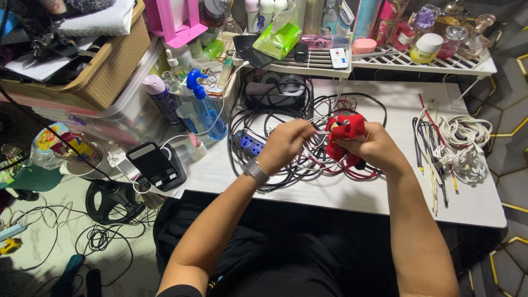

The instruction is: The person unties and separates various red, black, and white cables from a tangled pile on a white desk using both hands.

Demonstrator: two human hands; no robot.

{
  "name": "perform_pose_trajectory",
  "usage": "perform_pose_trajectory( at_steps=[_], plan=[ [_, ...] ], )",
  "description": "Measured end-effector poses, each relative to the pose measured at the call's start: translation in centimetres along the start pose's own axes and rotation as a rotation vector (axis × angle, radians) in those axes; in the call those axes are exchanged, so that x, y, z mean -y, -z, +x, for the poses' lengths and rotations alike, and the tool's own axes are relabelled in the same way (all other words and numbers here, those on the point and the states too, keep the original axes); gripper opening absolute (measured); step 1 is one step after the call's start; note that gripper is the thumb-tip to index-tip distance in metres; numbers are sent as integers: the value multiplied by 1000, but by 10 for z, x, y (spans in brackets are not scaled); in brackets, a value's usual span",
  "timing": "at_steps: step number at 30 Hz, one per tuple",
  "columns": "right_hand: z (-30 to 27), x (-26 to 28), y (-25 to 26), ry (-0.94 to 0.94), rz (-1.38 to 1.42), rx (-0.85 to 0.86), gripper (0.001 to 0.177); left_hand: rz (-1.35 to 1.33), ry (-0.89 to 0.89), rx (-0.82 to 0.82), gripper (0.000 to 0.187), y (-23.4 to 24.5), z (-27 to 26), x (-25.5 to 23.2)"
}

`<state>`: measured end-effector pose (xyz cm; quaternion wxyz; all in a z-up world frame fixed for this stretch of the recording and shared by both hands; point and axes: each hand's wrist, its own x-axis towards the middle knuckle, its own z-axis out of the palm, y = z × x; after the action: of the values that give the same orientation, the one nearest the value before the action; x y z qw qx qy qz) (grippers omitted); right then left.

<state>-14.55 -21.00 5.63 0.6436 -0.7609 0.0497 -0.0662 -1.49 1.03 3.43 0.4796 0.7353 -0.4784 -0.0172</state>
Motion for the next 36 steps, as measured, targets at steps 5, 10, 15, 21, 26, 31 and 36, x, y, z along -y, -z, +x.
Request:
perform_pose_trajectory(
  at_steps=[5,10,15,21,26,31,36],
  plan=[
    [12,-42,37,19,58,-109,18,-632,119,-322,25,63,16,35],
    [27,-77,61,61,133,-284,17,-981,144,-516,29,136,11,52],
    [33,-119,94,-3,164,-422,10,-1157,124,-713,34,179,-11,61],
    [19,-148,135,28,102,-512,11,-1323,149,-875,33,194,-25,94],
    [1,-155,164,91,82,-616,17,-1386,60,-1028,34,192,-19,109],
    [-11,-162,186,125,359,-787,6,-1090,41,-953,30,155,-4,112],
    [-1,-152,168,-63,901,-574,11,-306,261,-518,35,66,22,103]
  ],
)
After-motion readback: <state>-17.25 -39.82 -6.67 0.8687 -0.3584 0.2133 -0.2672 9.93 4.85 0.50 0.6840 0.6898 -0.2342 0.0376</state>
